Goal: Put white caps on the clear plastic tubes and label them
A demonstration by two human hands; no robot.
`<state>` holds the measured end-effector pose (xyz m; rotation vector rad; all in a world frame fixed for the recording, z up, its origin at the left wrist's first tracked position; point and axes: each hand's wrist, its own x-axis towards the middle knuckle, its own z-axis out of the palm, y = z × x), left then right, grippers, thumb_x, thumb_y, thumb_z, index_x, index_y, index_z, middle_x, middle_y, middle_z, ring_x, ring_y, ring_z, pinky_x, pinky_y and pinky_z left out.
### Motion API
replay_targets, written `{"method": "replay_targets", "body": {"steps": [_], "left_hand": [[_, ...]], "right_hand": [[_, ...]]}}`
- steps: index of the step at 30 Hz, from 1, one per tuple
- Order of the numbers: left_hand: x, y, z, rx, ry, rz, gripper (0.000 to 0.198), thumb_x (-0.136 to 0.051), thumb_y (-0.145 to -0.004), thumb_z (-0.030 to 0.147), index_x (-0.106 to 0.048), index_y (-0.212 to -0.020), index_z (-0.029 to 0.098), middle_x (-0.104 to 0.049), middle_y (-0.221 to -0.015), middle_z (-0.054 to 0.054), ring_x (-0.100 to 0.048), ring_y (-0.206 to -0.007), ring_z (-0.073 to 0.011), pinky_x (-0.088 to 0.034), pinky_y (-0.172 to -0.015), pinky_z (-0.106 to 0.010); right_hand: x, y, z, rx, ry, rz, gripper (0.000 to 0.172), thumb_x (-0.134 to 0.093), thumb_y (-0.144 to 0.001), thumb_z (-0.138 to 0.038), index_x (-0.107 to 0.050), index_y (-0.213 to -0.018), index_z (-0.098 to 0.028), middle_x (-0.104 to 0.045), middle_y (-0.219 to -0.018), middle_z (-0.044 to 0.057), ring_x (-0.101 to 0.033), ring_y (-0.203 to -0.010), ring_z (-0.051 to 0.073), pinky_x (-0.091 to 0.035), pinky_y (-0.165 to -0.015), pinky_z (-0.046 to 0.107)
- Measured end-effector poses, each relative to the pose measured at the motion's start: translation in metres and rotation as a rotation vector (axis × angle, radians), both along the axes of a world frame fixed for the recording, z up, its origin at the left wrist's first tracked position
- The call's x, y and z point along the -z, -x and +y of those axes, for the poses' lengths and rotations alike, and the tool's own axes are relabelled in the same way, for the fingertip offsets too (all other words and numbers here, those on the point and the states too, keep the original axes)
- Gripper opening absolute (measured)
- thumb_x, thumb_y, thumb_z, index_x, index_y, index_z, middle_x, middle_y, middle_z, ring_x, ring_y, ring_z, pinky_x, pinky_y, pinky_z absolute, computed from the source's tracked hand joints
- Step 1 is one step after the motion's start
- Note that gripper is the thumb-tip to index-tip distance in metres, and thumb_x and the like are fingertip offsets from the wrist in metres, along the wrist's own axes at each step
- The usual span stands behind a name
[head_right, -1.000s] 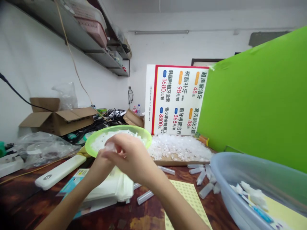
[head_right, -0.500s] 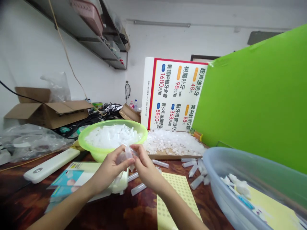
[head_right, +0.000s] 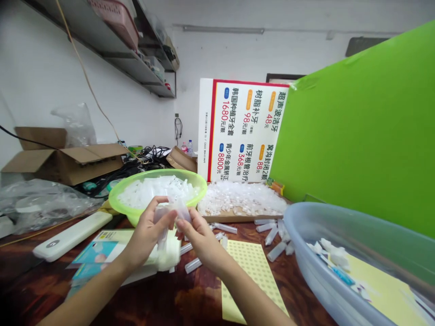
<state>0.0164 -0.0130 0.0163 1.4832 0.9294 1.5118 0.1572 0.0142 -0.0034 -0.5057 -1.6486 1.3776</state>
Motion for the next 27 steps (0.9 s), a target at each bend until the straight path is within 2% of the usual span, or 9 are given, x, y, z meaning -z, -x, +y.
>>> {"method": "replay_targets", "body": {"steps": [5, 7, 10, 12, 15, 19, 21, 23, 27], "left_hand": [[0.006, 0.007, 0.006, 0.032, 0.021, 0.072, 0.041, -0.065, -0.078, 0.048, -0.045, -0.103, 0.023, -0.057, -0.058, 0.006, -0.054, -0.049, -0.0116, -0.04, -0.048, -0.02], [0.005, 0.008, 0.006, 0.031, 0.058, 0.03, 0.044, -0.064, -0.078, 0.052, -0.046, -0.106, 0.023, -0.054, -0.059, 0.007, -0.047, -0.045, -0.0082, -0.034, -0.042, -0.017], [-0.001, 0.008, 0.003, 0.093, 0.145, -0.137, 0.045, -0.063, -0.079, 0.053, -0.047, -0.11, 0.024, -0.055, -0.068, 0.006, -0.041, -0.044, -0.005, -0.029, -0.038, -0.015], [-0.004, 0.007, 0.001, 0.165, 0.206, -0.266, 0.044, -0.066, -0.078, 0.049, -0.049, -0.111, 0.024, -0.057, -0.073, 0.005, -0.047, -0.049, -0.0054, -0.036, -0.043, -0.015], [-0.004, 0.004, 0.001, 0.215, 0.287, -0.452, 0.041, -0.071, -0.076, 0.04, -0.053, -0.108, 0.023, -0.061, -0.077, 0.003, -0.058, -0.063, -0.0096, -0.048, -0.058, -0.019], [0.004, -0.005, 0.001, 0.225, 0.321, -0.656, 0.027, -0.068, -0.079, 0.029, -0.055, -0.102, 0.024, -0.066, -0.082, 0.002, -0.064, -0.075, -0.0121, -0.053, -0.069, -0.02], [0.005, -0.009, -0.002, 0.285, 0.352, -0.726, 0.019, -0.064, -0.084, 0.03, -0.056, -0.1, 0.024, -0.067, -0.085, 0.001, -0.065, -0.076, -0.0126, -0.054, -0.071, -0.021], [0.003, -0.011, -0.007, 0.368, 0.396, -0.798, 0.013, -0.055, -0.09, 0.034, -0.056, -0.098, 0.024, -0.067, -0.089, -0.001, -0.066, -0.078, -0.0137, -0.055, -0.072, -0.024], [-0.003, -0.008, -0.014, 0.429, 0.45, -0.887, 0.025, -0.038, -0.097, 0.036, -0.056, -0.092, 0.021, -0.067, -0.092, -0.003, -0.067, -0.077, -0.0139, -0.056, -0.071, -0.025]], "right_hand": [[-0.007, -0.007, 0.004, -0.071, -0.057, -0.189, 0.028, -0.053, -0.088, -0.041, -0.049, -0.11, -0.024, -0.055, -0.083, 0.0, -0.054, -0.072, 0.015, -0.046, -0.069, 0.029], [-0.006, -0.009, 0.008, 0.042, -0.199, -0.26, 0.019, -0.048, -0.091, -0.034, -0.048, -0.106, -0.023, -0.054, -0.085, 0.001, -0.054, -0.076, 0.016, -0.046, -0.071, 0.031], [-0.005, -0.013, 0.013, 0.332, -0.497, -0.276, 0.01, -0.042, -0.092, -0.022, -0.045, -0.101, -0.023, -0.054, -0.091, 0.004, -0.053, -0.084, 0.019, -0.044, -0.078, 0.033], [-0.005, -0.014, 0.013, 0.423, -0.681, -0.257, 0.017, -0.041, -0.091, -0.015, -0.043, -0.105, -0.023, -0.053, -0.095, 0.005, -0.052, -0.088, 0.02, -0.044, -0.08, 0.035], [-0.002, -0.012, 0.01, 0.399, -0.928, -0.246, 0.034, -0.041, -0.086, -0.006, -0.042, -0.114, -0.025, -0.049, -0.097, 0.007, -0.052, -0.089, 0.021, -0.046, -0.077, 0.035], [0.005, -0.007, 0.006, 0.39, -1.112, -0.32, 0.055, -0.04, -0.085, -0.003, -0.033, -0.133, -0.028, -0.05, -0.102, 0.009, -0.052, -0.09, 0.021, -0.049, -0.076, 0.035], [0.008, -0.006, 0.005, 0.457, -1.193, -0.335, 0.055, -0.043, -0.087, -0.006, -0.033, -0.136, -0.028, -0.051, -0.104, 0.01, -0.052, -0.09, 0.022, -0.05, -0.076, 0.036], [0.009, -0.004, 0.005, 0.522, -1.323, -0.348, 0.047, -0.044, -0.088, -0.007, -0.042, -0.132, -0.025, -0.052, -0.099, 0.01, -0.051, -0.086, 0.021, -0.049, -0.073, 0.035], [0.005, -0.002, 0.002, 0.533, -1.525, -0.417, 0.037, -0.041, -0.09, -0.006, -0.055, -0.121, -0.024, -0.051, -0.079, 0.004, -0.046, -0.073, 0.018, -0.045, -0.067, 0.032]]}}
